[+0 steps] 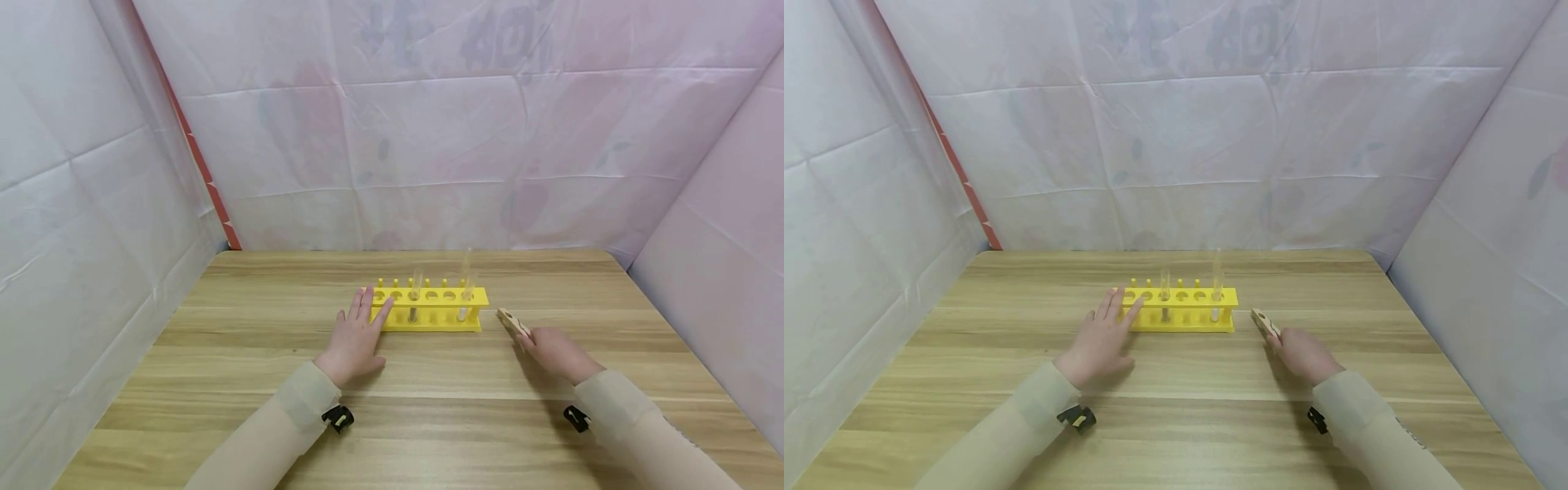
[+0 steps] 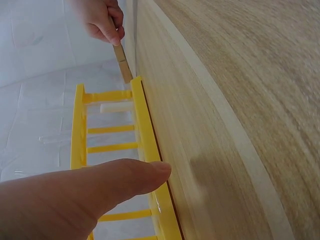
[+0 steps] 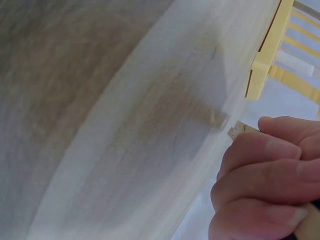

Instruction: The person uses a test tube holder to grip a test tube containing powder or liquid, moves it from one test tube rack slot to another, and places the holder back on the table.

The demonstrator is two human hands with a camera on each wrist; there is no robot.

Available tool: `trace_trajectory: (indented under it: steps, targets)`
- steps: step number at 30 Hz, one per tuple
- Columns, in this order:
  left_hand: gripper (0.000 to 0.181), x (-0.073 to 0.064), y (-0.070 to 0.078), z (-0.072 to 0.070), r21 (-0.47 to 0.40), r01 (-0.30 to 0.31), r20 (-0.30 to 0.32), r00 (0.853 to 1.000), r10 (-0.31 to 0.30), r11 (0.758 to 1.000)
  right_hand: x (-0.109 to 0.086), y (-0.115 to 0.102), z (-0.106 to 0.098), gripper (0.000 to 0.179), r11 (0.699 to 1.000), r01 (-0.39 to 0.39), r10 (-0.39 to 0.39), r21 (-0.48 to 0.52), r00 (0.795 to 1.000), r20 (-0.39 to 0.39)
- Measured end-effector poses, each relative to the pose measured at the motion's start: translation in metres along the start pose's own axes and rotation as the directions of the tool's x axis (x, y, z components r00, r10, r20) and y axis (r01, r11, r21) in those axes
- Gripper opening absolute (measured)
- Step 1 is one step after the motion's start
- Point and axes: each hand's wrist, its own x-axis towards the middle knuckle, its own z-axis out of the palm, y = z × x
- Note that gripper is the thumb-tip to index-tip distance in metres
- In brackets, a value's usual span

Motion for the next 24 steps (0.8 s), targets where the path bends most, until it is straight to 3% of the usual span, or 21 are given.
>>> trace_trajectory:
  steps: [24]
  targets:
    - [0.107, -0.0005, -0.0004, 0.0002, 0.003, -0.003, -0.01, 1.0, 0.003, 1.0, 0.0009, 0.0, 0.0033, 0.032, 1.0, -0.029, 0.029, -0.001, 0.999, 0.017]
